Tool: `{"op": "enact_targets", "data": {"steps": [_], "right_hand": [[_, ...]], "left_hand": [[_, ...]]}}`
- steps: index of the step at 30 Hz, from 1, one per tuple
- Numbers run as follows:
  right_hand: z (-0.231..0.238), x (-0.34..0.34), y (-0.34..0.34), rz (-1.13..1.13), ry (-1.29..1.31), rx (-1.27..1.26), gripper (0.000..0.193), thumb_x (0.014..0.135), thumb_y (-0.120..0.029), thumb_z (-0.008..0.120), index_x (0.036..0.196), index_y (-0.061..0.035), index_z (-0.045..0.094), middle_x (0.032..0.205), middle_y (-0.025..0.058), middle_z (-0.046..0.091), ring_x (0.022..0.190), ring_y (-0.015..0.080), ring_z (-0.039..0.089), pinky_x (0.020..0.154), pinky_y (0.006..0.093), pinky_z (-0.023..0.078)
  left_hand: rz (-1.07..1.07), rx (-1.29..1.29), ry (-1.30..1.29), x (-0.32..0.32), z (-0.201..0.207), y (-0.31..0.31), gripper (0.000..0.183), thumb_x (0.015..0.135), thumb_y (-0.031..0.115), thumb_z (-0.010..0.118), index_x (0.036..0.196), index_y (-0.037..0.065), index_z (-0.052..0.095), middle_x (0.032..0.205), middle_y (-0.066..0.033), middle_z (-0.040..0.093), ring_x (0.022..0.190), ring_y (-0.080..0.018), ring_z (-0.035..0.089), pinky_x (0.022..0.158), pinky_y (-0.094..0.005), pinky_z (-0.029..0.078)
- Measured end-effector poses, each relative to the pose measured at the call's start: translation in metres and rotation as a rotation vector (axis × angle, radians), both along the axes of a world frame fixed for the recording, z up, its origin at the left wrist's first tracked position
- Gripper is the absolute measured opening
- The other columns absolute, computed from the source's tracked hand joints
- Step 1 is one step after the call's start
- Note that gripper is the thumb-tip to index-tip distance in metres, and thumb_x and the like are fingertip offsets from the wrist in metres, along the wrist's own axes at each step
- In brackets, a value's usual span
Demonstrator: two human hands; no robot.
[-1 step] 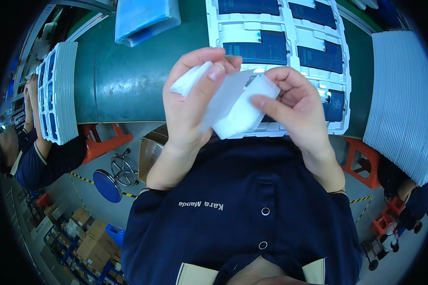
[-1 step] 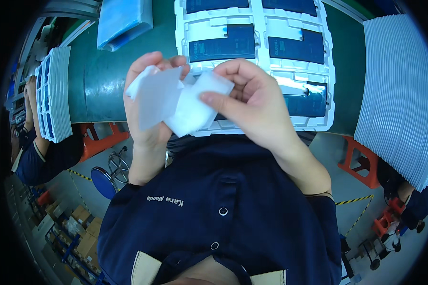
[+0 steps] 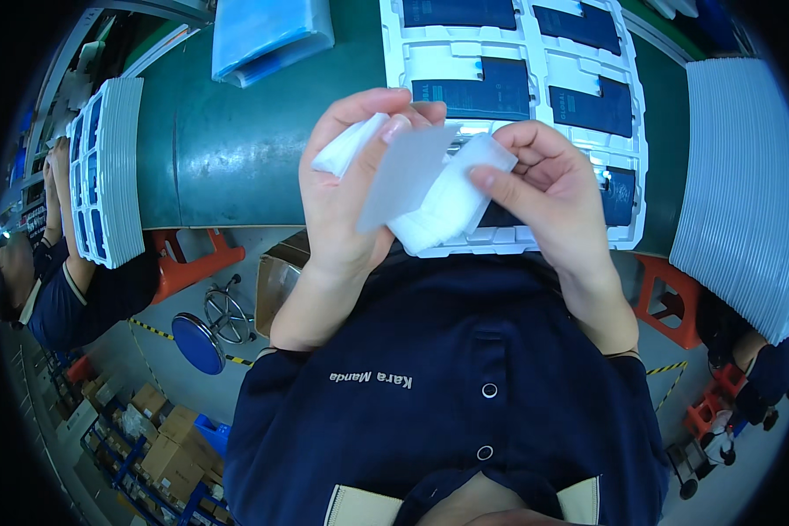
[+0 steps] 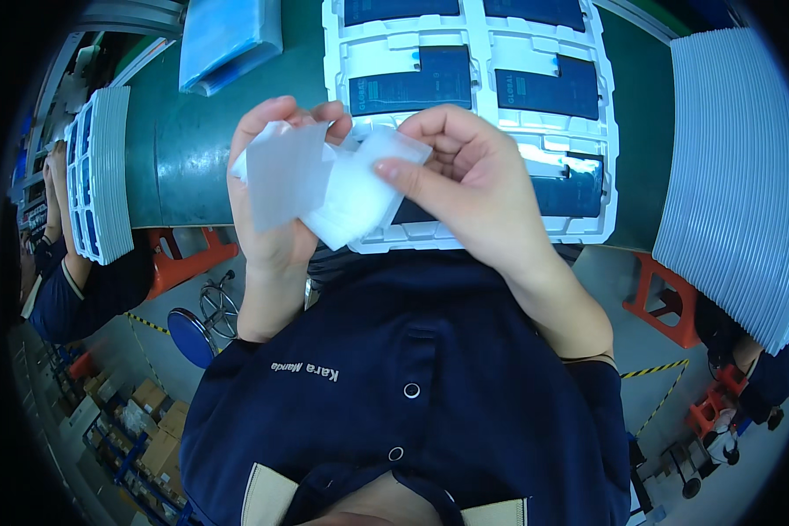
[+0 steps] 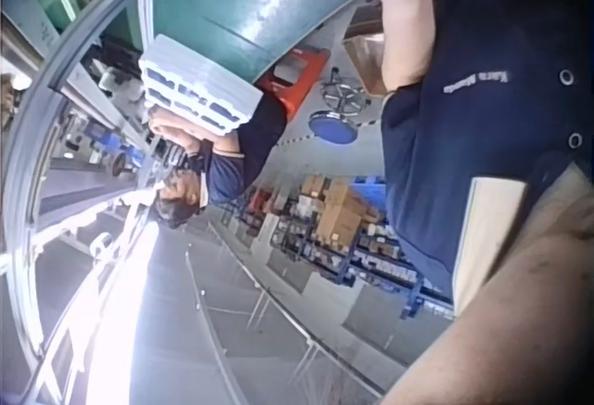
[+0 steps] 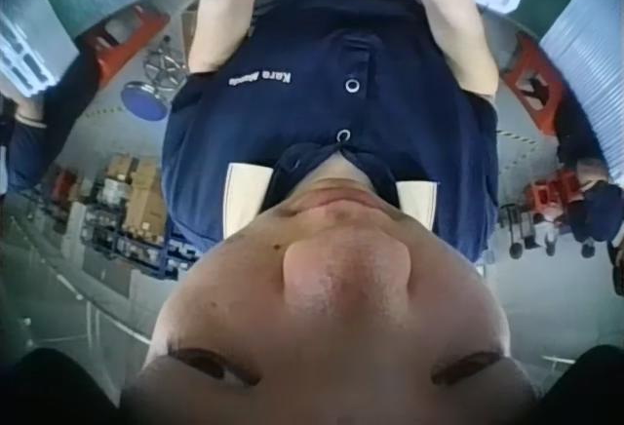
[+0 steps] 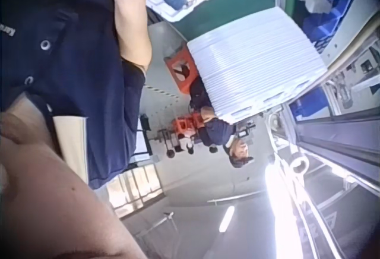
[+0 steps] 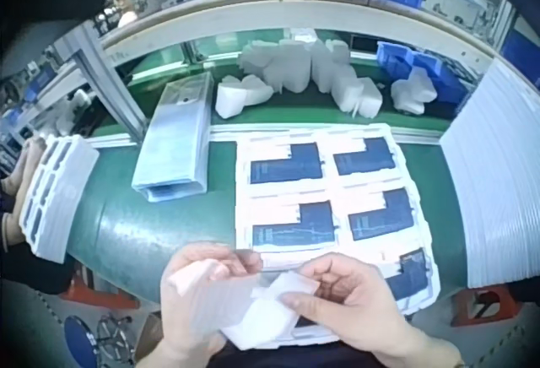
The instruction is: The person wipes the surface of small blue rectangular electronic components arranged in a white plastic tray using a white cloth. The person handles the components one by one, wiping them individually and placing them back into the tray slots.
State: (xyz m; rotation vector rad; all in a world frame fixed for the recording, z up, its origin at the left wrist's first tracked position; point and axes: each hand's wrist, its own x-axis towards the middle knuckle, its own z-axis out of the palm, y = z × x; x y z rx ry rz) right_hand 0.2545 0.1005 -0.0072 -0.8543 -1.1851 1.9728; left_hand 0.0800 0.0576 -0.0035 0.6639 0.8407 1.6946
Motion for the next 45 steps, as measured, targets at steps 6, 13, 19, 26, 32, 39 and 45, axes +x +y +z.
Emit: {"op": "enact_targets", "data": {"steps": [6, 13, 19, 26, 32, 39, 45], "right_hand": [[0.018, -0.012, 0.015, -0.136, -0.137, 0.212, 0.038, 0.084, -0.024, 0.074, 0.113, -0.0053, 0.058, 0.092, -0.0006, 0.059, 0.085, 0.0068, 0.053, 0.075, 0.0219, 0.04], [0.014, -0.016, 0.021, -0.054, -0.208, 0.291, 0.015, 0.08, -0.009, 0.074, 0.089, -0.0025, 0.064, 0.085, -0.0002, 0.064, 0.079, 0.0079, 0.058, 0.072, 0.0224, 0.045], [0.009, 0.008, 0.066, -0.028, -0.116, 0.161, 0.008, 0.085, -0.002, 0.067, 0.093, -0.0021, 0.067, 0.089, 0.0031, 0.067, 0.081, 0.009, 0.062, 0.071, 0.022, 0.049], [-0.013, 0.017, 0.109, -0.22, -0.353, 0.324, 0.014, 0.085, -0.01, 0.069, 0.098, -0.0033, 0.069, 0.09, 0.0031, 0.067, 0.079, 0.0082, 0.059, 0.071, 0.02, 0.046], [-0.032, 0.011, 0.107, -0.323, -0.14, 0.289, 0.017, 0.085, -0.009, 0.069, 0.101, -0.0024, 0.067, 0.088, 0.0029, 0.066, 0.08, 0.0075, 0.06, 0.072, 0.0216, 0.048], [-0.025, 0.007, 0.112, -0.095, -0.249, 0.453, 0.021, 0.085, -0.005, 0.068, 0.105, -0.0018, 0.063, 0.095, 0.004, 0.066, 0.082, 0.008, 0.061, 0.072, 0.0194, 0.048], [-0.021, -0.007, 0.088, 0.019, -0.667, 0.861, 0.014, 0.078, -0.006, 0.071, 0.091, -0.0046, 0.067, 0.079, 0.0066, 0.069, 0.063, 0.0152, 0.063, 0.057, 0.0256, 0.048]], "left_hand": [[0.254, 0.047, 0.726, -0.006, 0.002, 0.012, 0.017, 0.084, 0.002, 0.069, 0.101, 0.0, 0.066, 0.092, -0.0098, 0.066, 0.081, -0.017, 0.064, 0.072, -0.0275, 0.051], [0.409, 0.295, 1.157, -0.008, 0.004, 0.026, 0.021, 0.074, -0.001, 0.075, 0.094, 0.001, 0.068, 0.084, -0.0105, 0.067, 0.073, -0.0199, 0.064, 0.063, -0.0268, 0.049], [-0.034, -0.069, 0.589, -0.044, 0.023, 0.032, 0.02, 0.087, 0.009, 0.068, 0.105, 0.001, 0.065, 0.085, -0.0043, 0.066, 0.077, -0.0106, 0.063, 0.065, -0.0241, 0.049], [-0.191, -0.188, 1.785, -0.02, 0.006, 0.051, 0.039, 0.079, 0.018, 0.073, 0.113, 0.002, 0.064, 0.094, -0.0153, 0.06, 0.077, -0.0334, 0.062, 0.07, -0.0394, 0.05], [-0.224, -0.16, 1.631, -0.025, 0.009, 0.057, 0.031, 0.071, 0.009, 0.077, 0.097, -0.001, 0.065, 0.095, -0.0141, 0.059, 0.081, -0.0337, 0.063, 0.071, -0.0389, 0.049], [-0.421, -0.044, 1.44, -0.051, 0.03, 0.044, 0.023, 0.063, 0.001, 0.078, 0.079, -0.003, 0.062, 0.093, -0.0129, 0.063, 0.084, -0.0329, 0.061, 0.071, -0.0368, 0.048], [-0.673, 0.047, 1.292, -0.054, 0.035, 0.031, 0.024, 0.062, -0.001, 0.078, 0.078, -0.002, 0.061, 0.118, -0.0161, 0.061, 0.089, -0.034, 0.062, 0.073, -0.037, 0.049]]}}
